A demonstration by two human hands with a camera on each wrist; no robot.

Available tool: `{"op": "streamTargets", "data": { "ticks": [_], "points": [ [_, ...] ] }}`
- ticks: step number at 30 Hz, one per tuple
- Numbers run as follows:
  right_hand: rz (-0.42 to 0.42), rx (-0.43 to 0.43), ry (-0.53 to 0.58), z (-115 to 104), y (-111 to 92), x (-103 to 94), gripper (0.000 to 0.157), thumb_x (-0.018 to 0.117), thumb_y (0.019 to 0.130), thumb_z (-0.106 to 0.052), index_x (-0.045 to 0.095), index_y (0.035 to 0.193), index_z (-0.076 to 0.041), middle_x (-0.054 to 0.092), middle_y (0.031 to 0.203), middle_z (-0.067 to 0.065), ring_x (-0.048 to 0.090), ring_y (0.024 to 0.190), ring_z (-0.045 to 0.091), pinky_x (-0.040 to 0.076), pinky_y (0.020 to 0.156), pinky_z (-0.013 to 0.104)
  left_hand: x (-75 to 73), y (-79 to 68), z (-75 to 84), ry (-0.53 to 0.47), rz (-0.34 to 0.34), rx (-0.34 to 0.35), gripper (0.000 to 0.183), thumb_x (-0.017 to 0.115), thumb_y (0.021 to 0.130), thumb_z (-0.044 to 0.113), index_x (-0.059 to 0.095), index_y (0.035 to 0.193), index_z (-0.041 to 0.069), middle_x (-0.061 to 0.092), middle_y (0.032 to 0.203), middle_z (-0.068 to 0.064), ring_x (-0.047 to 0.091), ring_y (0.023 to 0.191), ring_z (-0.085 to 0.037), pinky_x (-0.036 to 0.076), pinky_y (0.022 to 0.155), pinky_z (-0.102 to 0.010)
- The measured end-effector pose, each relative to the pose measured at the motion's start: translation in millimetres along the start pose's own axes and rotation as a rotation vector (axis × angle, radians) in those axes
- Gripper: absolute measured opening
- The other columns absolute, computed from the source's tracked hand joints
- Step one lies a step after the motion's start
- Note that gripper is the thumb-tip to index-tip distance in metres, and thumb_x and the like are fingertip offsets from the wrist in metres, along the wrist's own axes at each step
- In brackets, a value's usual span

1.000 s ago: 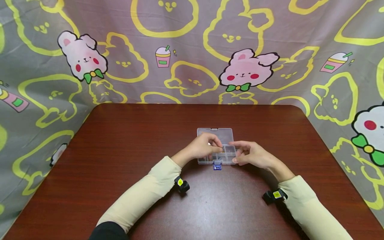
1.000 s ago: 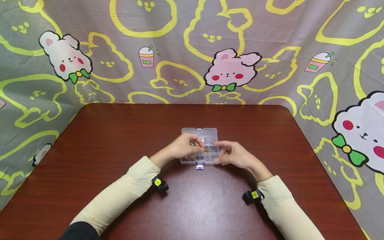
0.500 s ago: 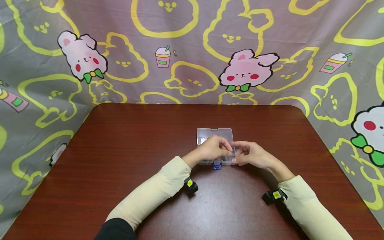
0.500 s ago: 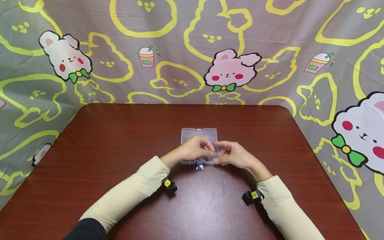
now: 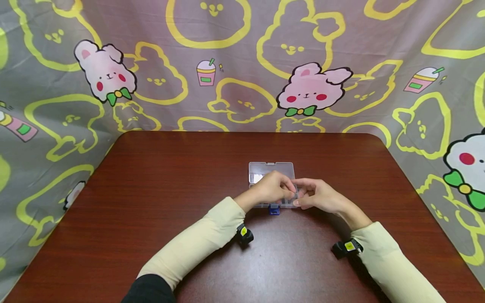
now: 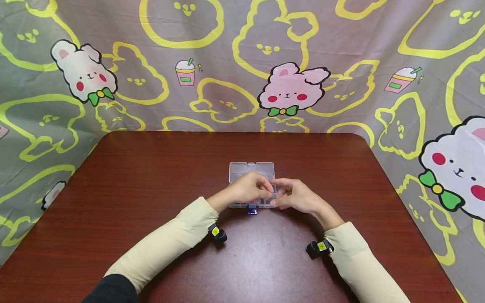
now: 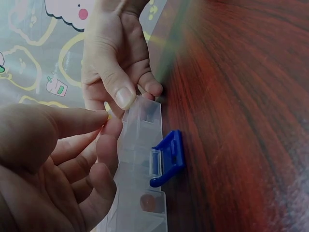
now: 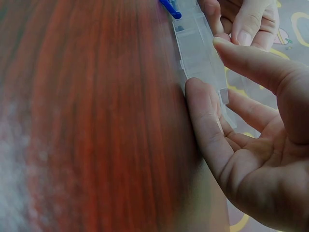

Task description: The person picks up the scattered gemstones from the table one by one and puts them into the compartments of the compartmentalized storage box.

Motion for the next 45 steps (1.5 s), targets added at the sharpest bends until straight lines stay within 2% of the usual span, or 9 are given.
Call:
{"op": "streamTargets", "data": {
  "ticks": [12,19,25,30,33,36,39,45],
  "points": [
    [-0.003,-0.011,0.021,-0.9,-0.6,1.3,0.066,0.078,0.084,0.003,0.047,0.142,0.01,0.063,0.088,0.017,0.066,0.077,0.019,0.059,0.07,0.032,0.4,-0.5,-0.2,0.003,0.001,-0.014,0.006,0.074,0.089,0.001,0.076,0.094,0.003,0.072,0.077,-0.011,0.06,0.05,-0.02,0.047,0.047,-0.021],
    [-0.006,-0.015,0.013,-1.2,0.3,1.2,0.065,0.077,0.084,0.002,0.047,0.142,0.01,0.063,0.087,0.016,0.066,0.078,0.019,0.059,0.071,0.033,-1.0,-1.3,0.3,0.016,0.002,0.002,0.006,0.074,0.089,0.002,0.076,0.094,0.003,0.07,0.071,-0.003,0.06,0.049,-0.018,0.049,0.048,-0.022],
    [-0.011,-0.004,-0.017,-1.3,1.7,0.7,0.065,0.078,0.085,-0.001,0.049,0.142,0.007,0.063,0.088,0.016,0.066,0.077,0.021,0.059,0.071,0.033,-2.1,-2.1,-2.3,-0.004,0.011,0.017,0.007,0.073,0.09,0.002,0.076,0.096,0.002,0.07,0.073,-0.004,0.059,0.051,-0.015,0.052,0.051,-0.024],
    [-0.012,0.001,-0.043,0.2,2.1,-0.6,0.066,0.08,0.085,-0.004,0.05,0.143,0.004,0.063,0.088,0.015,0.065,0.077,0.022,0.058,0.07,0.032,-5.8,-5.5,-7.5,-0.016,0.031,0.039,0.007,0.074,0.09,0.005,0.076,0.096,0.003,0.069,0.072,0.001,0.06,0.054,-0.013,0.053,0.052,-0.023],
    [-0.012,0.008,-0.05,1.4,2.1,-1.5,0.067,0.08,0.085,-0.005,0.05,0.143,0.003,0.062,0.087,0.015,0.065,0.075,0.023,0.057,0.069,0.032,-12.3,-10.3,-11.8,-0.026,0.052,0.048,0.007,0.074,0.091,0.006,0.076,0.097,0.003,0.067,0.071,0.004,0.06,0.052,-0.017,0.048,0.048,-0.022],
    [-0.005,0.012,-0.055,2.1,2.7,-2.3,0.067,0.081,0.084,-0.005,0.05,0.143,0.003,0.061,0.086,0.015,0.065,0.074,0.023,0.058,0.068,0.032,-22.6,-16.9,-16.8,-0.052,0.071,0.05,0.01,0.072,0.092,0.007,0.075,0.1,0.001,0.067,0.073,0.003,0.061,0.052,-0.026,0.044,0.045,-0.022],
    [0.005,0.01,-0.062,2.6,3.9,-3.3,0.067,0.081,0.083,-0.004,0.051,0.142,0.003,0.061,0.085,0.015,0.064,0.073,0.023,0.058,0.068,0.032,-37.1,-24.8,-23.0,-0.061,0.107,0.062,0.013,0.072,0.092,0.007,0.075,0.102,-0.001,0.068,0.077,0.0,0.064,0.058,-0.036,0.047,0.047,-0.023],
    [0.0,-0.004,-0.086,3.1,4.9,-4.5,0.068,0.081,0.082,-0.003,0.051,0.143,0.002,0.06,0.084,0.014,0.061,0.072,0.021,0.054,0.066,0.029,-75.4,-47.7,-40.6,-0.046,0.233,0.036,0.015,0.069,0.094,0.008,0.074,0.106,0.0,0.069,0.085,-0.016,0.063,0.061,-0.043,0.052,0.045,-0.039]
  ]
}}
Point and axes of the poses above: each hand's wrist, its own y-axis towards the middle knuckle, its own x-axis out of the palm, z = x × y, the point moved 5 cm from there along y, towards the middle knuckle
